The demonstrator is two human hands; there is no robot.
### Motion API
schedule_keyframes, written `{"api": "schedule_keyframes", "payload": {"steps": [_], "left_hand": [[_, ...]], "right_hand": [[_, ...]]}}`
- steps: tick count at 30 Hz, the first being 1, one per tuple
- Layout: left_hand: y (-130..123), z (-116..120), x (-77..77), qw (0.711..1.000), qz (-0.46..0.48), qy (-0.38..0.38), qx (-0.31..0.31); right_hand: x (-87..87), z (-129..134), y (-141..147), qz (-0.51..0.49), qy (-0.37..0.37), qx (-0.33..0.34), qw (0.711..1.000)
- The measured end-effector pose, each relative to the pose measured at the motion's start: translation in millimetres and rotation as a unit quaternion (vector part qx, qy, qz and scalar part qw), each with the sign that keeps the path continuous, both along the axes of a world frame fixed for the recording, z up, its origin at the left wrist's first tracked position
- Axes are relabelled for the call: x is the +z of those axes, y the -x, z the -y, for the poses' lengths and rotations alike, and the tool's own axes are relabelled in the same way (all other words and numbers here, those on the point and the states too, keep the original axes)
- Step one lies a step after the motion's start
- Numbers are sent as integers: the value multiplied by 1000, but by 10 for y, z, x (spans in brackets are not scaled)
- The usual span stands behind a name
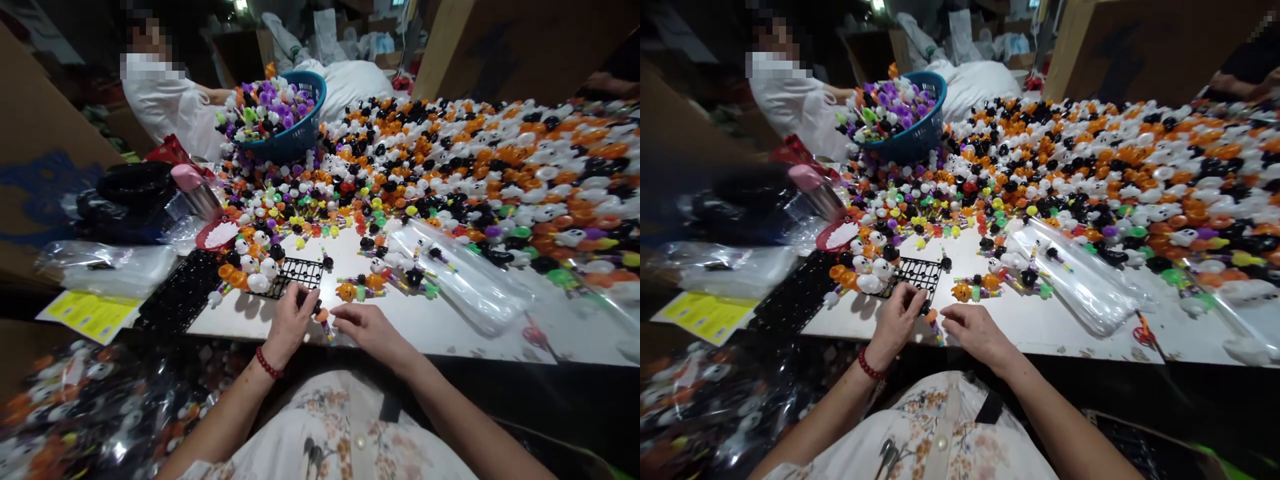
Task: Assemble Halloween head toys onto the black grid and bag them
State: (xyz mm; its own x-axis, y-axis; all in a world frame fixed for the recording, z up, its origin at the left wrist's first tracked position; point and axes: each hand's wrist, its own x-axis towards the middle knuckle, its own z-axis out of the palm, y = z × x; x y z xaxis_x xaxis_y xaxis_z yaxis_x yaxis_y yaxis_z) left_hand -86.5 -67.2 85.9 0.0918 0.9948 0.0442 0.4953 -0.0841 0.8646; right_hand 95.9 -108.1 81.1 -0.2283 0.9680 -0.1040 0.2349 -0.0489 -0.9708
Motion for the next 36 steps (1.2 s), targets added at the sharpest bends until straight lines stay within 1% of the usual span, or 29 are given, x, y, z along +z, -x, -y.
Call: {"api": "schedule_keyframes", "payload": {"steps": [4,7,11,14,17,20,22,25,26,28,30,32,34,36], "left_hand": [[-33,40,-75,999,44,-23,22],[-60,62,-144,996,78,-35,40],[-35,55,-175,994,91,-26,48],[7,78,-167,996,65,-39,45],[77,103,-120,995,10,-99,12],[215,71,27,976,-55,-212,-6],[355,8,185,955,-99,-280,10],[606,-138,437,926,-151,-337,71],[692,-199,504,918,-166,-347,92],[852,-339,589,906,-200,-353,118],[988,-496,603,902,-231,-346,115],[1095,-658,555,907,-247,-327,96],[1169,-802,474,920,-245,-297,77],[1207,-902,391,941,-225,-246,59]], "right_hand": [[-29,-26,111,40,-46,20,998],[-71,-71,143,63,-67,7,996],[-100,-110,135,48,-66,-1,997],[-157,-100,159,43,-52,13,998],[-279,-95,211,35,-25,15,999],[-400,-128,259,-14,16,-21,1000],[-443,-164,281,-80,69,-35,994],[-448,-230,325,-193,160,-32,968],[-440,-257,351,-225,176,-30,958],[-424,-329,429,-277,179,-34,943],[-425,-431,533,-307,150,-40,939],[-455,-557,640,-305,101,-49,946],[-500,-675,717,-257,47,-53,964],[-537,-745,749,-166,10,-56,985]]}}
